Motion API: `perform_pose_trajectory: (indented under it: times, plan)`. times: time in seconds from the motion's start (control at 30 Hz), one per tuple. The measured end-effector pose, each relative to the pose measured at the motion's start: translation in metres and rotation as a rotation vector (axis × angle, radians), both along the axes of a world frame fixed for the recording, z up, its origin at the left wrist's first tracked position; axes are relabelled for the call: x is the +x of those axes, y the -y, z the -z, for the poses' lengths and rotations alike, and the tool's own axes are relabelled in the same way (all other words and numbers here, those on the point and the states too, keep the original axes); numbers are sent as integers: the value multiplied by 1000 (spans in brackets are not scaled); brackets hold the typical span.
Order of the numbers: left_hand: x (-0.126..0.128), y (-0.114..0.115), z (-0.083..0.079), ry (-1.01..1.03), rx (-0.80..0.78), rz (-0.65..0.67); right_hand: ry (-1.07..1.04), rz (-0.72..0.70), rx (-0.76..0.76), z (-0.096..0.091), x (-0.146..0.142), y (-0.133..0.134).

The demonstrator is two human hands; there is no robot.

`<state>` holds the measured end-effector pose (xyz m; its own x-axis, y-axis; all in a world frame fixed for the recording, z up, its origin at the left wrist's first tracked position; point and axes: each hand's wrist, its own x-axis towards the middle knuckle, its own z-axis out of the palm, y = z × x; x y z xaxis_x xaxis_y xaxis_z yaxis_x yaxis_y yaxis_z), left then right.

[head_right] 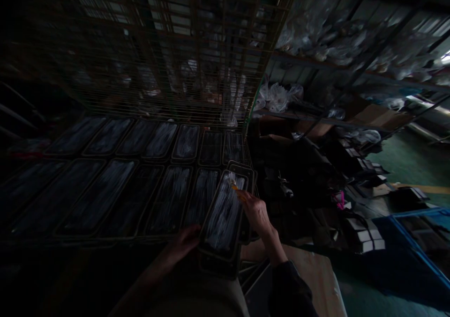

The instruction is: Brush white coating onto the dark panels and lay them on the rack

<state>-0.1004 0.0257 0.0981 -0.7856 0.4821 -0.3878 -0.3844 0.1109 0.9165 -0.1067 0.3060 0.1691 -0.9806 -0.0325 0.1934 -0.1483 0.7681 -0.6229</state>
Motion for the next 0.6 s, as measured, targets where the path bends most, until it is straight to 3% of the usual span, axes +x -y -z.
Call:
perform_pose_trajectory:
  times: [0.17,0.23,0.33,0.47,0.6]
  plan:
    - [0,1,3,70,79,110,17,145,-178,-13,11,-9]
    - [1,2,1,110,60,59,-30,212,-174,-10,2,-11]
    - [2,3,-6,101,22,-43,-38,205,-132,-2,-4,-8]
    - [1,2,-19,206,160,16,74,205,-290,-7,20,0]
    - [1,-1,-31,329,349,12,-36,497,-469,-26,50,-3]
